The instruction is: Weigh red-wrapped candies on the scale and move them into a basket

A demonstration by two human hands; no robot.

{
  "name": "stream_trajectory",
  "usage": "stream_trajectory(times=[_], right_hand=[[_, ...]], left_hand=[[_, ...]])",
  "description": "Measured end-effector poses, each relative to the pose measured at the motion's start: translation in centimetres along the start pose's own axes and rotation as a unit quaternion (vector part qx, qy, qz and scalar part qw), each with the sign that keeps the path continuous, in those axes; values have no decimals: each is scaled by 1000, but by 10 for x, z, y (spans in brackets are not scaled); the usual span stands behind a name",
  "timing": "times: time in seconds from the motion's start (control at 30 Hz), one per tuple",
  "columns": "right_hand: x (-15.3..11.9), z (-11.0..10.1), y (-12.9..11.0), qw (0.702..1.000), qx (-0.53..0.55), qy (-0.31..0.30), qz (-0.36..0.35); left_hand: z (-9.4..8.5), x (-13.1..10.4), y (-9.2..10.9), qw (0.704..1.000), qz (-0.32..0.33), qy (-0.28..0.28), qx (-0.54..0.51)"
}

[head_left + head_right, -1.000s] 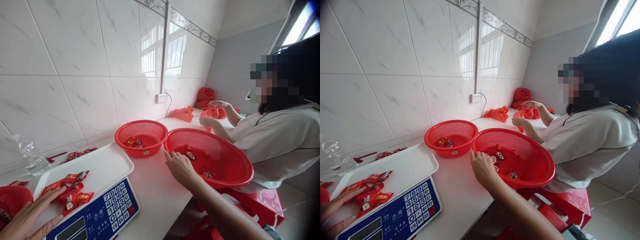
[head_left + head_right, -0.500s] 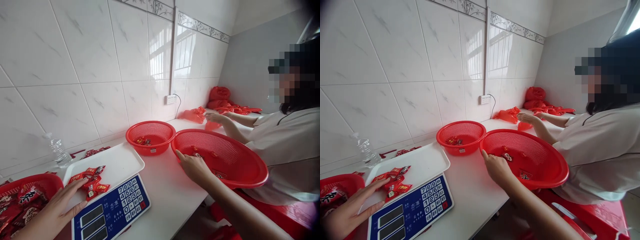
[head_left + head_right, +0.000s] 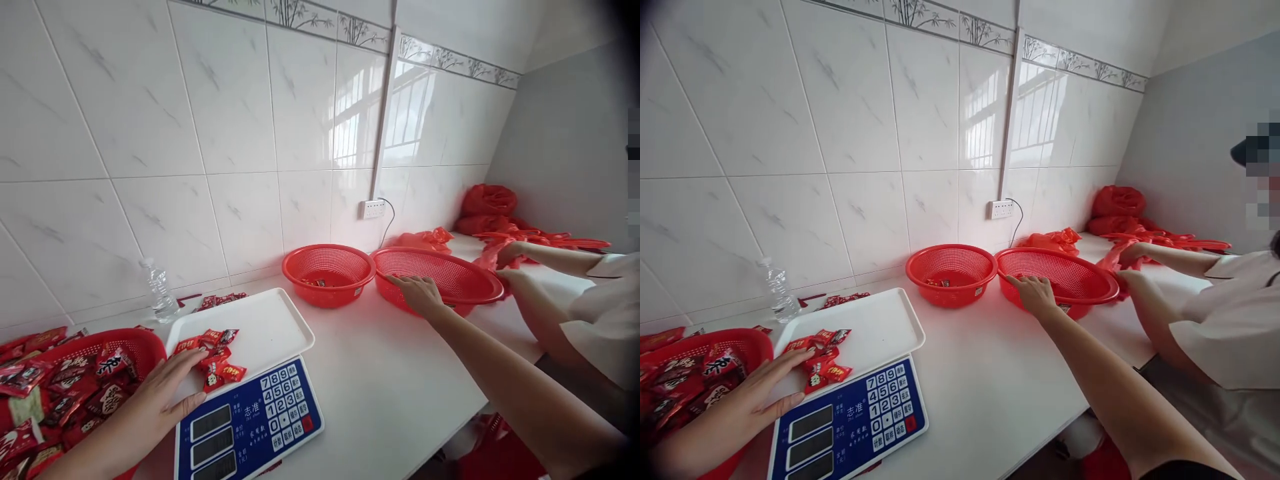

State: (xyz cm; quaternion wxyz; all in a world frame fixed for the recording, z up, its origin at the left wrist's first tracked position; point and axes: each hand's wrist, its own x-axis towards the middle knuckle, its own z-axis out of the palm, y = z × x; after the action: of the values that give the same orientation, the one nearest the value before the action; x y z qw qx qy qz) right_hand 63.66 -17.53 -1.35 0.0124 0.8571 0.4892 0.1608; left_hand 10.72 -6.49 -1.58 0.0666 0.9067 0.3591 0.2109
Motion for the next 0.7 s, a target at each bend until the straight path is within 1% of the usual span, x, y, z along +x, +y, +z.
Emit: stream_trajectory(times=[0.07, 0.13, 0.17, 0.23, 0.3, 0.33, 0.43, 0.53, 0.6, 0.7], right_hand=[[12, 4, -7, 999, 3, -2, 36], [21, 5, -21, 999, 12, 1, 38], [24, 5, -31, 1000, 20, 5, 17], [25, 4, -53, 997, 45, 11, -67], [22, 2, -75, 985, 74, 9, -153], [19, 1, -84, 980, 84, 6, -181], [5, -3, -99, 973, 96, 8, -211], [-5, 0, -94, 965, 103, 41, -237], [-6, 9, -81, 962, 107, 82, -239], [4, 31, -54, 948, 131, 154, -246]], left_hand=[[-3, 0, 3, 999, -13, -34, 1], [-4, 0, 6, 999, -23, -47, 5], [-5, 0, 7, 998, -27, -53, 6], [-7, 1, 10, 997, -36, -69, 6], [-11, 0, 13, 995, -48, -86, 4], [-14, 0, 15, 994, -57, -96, 2], [-27, -4, 16, 987, -103, -125, 0], [-43, -11, 8, 979, -154, -134, 8], [-52, -17, -1, 976, -172, -133, 12], [-65, -28, -16, 972, -198, -129, 2]])
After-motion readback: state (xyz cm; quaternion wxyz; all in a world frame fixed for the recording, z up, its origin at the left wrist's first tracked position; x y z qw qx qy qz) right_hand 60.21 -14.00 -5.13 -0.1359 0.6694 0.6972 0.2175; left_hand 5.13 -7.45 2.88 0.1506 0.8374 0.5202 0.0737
